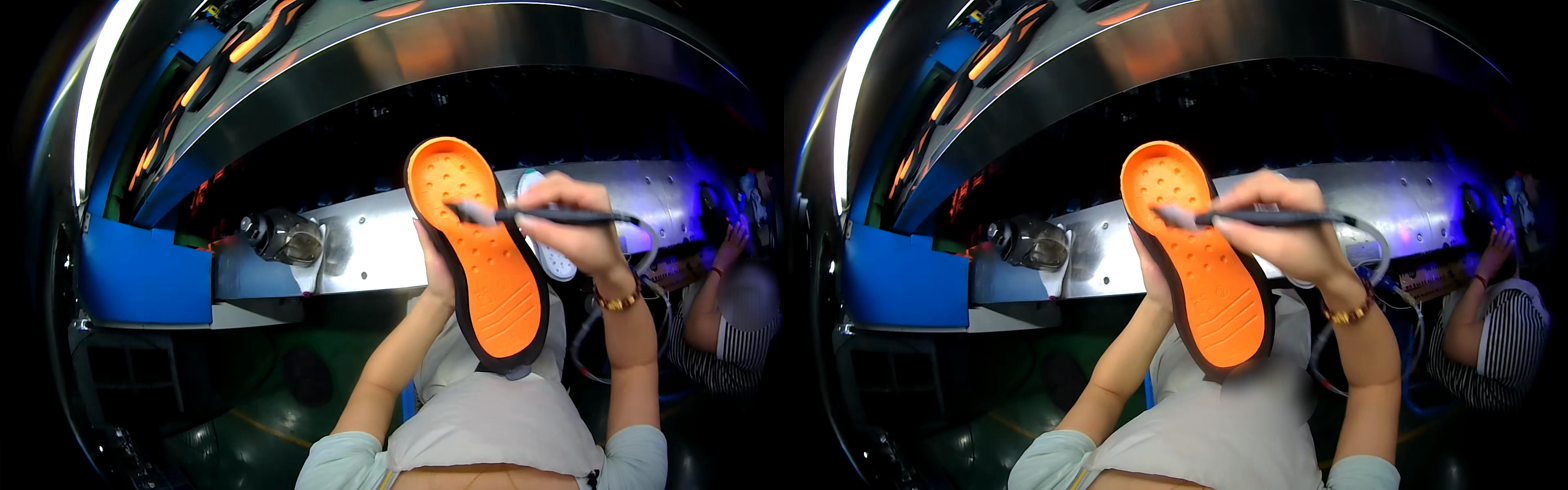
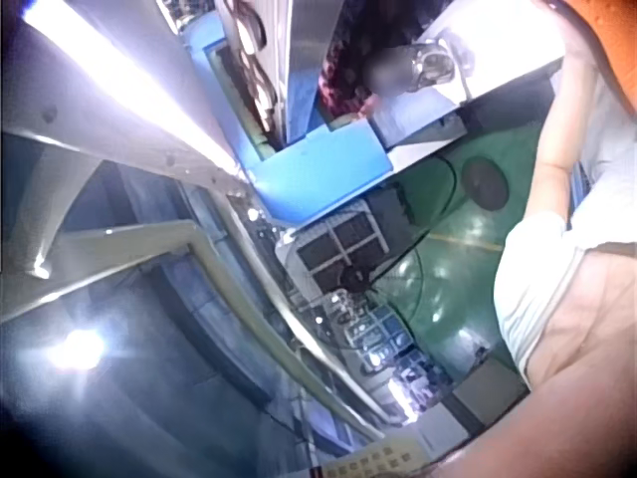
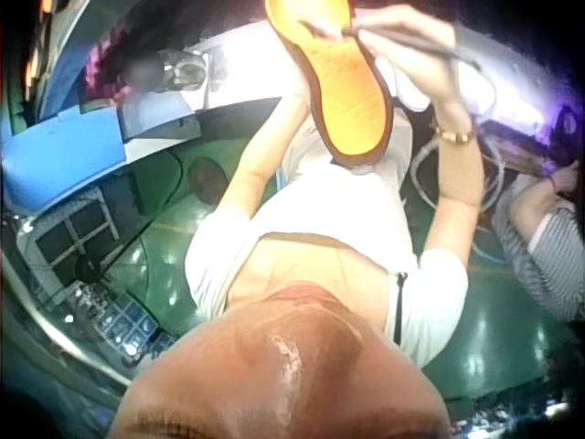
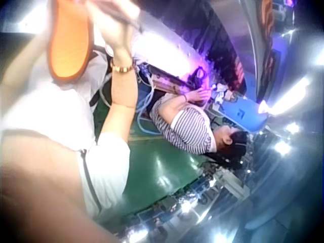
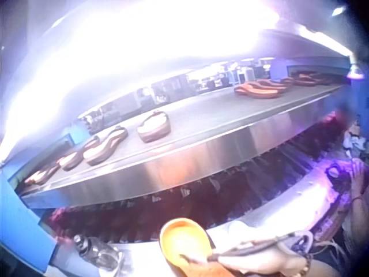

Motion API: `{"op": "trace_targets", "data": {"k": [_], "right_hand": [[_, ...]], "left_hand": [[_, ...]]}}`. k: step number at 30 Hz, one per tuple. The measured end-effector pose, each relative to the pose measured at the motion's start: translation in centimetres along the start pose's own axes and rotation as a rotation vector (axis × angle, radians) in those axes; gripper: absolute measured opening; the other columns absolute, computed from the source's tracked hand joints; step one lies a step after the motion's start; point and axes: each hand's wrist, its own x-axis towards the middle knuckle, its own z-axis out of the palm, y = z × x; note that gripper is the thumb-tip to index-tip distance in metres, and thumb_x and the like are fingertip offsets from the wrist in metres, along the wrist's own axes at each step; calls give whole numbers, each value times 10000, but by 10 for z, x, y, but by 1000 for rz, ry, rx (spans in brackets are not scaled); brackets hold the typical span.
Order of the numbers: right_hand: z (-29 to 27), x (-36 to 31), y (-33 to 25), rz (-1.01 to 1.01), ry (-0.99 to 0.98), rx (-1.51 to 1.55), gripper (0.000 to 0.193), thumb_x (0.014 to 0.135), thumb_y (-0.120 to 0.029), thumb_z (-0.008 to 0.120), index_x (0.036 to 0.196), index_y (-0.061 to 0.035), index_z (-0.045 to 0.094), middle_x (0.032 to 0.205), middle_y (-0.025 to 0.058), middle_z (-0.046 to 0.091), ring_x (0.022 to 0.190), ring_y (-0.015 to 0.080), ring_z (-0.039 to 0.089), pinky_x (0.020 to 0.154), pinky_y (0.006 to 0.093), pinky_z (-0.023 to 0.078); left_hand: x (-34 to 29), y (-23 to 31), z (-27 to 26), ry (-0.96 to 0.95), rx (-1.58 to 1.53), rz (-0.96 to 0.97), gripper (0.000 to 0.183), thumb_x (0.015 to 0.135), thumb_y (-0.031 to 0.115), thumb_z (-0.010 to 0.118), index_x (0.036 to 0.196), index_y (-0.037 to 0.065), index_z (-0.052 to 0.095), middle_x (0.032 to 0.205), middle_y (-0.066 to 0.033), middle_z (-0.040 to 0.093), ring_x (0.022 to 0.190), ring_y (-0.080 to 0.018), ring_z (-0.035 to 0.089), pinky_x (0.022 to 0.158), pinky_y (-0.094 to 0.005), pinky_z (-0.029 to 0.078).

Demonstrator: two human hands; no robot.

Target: The person repeatedly picks up orange shoe soles from a conveyor belt and uses a brush to apply a dark coating to the edges and surface. The person holds each sole, paints it, and places it back on the moving belt. The task is performed continuously throughout the clip.

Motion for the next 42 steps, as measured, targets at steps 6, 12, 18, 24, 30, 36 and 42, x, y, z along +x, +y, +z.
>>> {"op": "trace_targets", "data": {"k": [6, 12, 18, 24, 30, 36, 42], "right_hand": [[12, -10, -7, -259, -297, -110, 160, 647, -63, 663, 801, -21, 653, 781, 107, 626, 726, 188, 591, 681, 255, 463], [4, -5, 3, 14, -84, 21, 159, 665, -14, 643, 824, -2, 637, 790, 99, 625, 772, 175, 598, 680, 259, 473], [3, -21, -9, -79, -284, 124, 167, 654, 6, 651, 819, -10, 635, 817, 107, 624, 772, 175, 598, 707, 264, 468], [6, -25, -6, -166, -320, 14, 202, 635, 15, 674, 831, -18, 639, 828, 109, 629, 815, 192, 595, 740, 277, 466], [-4, -29, -3, 12, -160, 70, 178, 649, 20, 665, 821, -11, 632, 846, 91, 622, 794, 175, 596, 733, 259, 468], [-15, -44, -3, 0, -298, 251, 198, 634, 26, 668, 825, -23, 645, 845, 77, 621, 798, 170, 575, 736, 265, 461], [-18, -51, -3, -103, -420, -136, 218, 613, -39, 705, 826, -68, 664, 875, 52, 649, 941, 170, 506, 860, 315, 372]], "left_hand": [[9, 4, -8, -89, -75, 4, 708, 804, 649, 192, 1297, 147, 264, 1289, -93, 356, 1138, -243, 413, 952, -396, 357], [3, 9, 21, 161, 186, 125, 760, 781, 682, 176, 1301, 134, 256, 1286, -102, 361, 1125, -279, 422, 955, -410, 343], [13, 22, 18, 207, 191, 274, 768, 780, 685, 161, 1306, 131, 241, 1273, -109, 373, 1131, -275, 413, 943, -410, 351], [23, 37, 12, 127, 163, 359, 820, 756, 707, 206, 1303, 97, 243, 1250, -157, 389, 1114, -330, 412, 956, -439, 321], [28, 48, 21, 167, 204, 421, 845, 739, 725, 209, 1292, 89, 273, 1243, -165, 400, 1113, -330, 417, 952, -454, 324], [23, 62, 33, 104, 223, 438, 737, 800, 654, 199, 1283, 105, 293, 1260, -116, 404, 1119, -303, 431, 950, -436, 341], [21, 72, 39, 32, 218, 421, 722, 793, 660, 236, 1266, 124, 334, 1264, -33, 399, 1121, -192, 422, 947, -340, 351]]}}
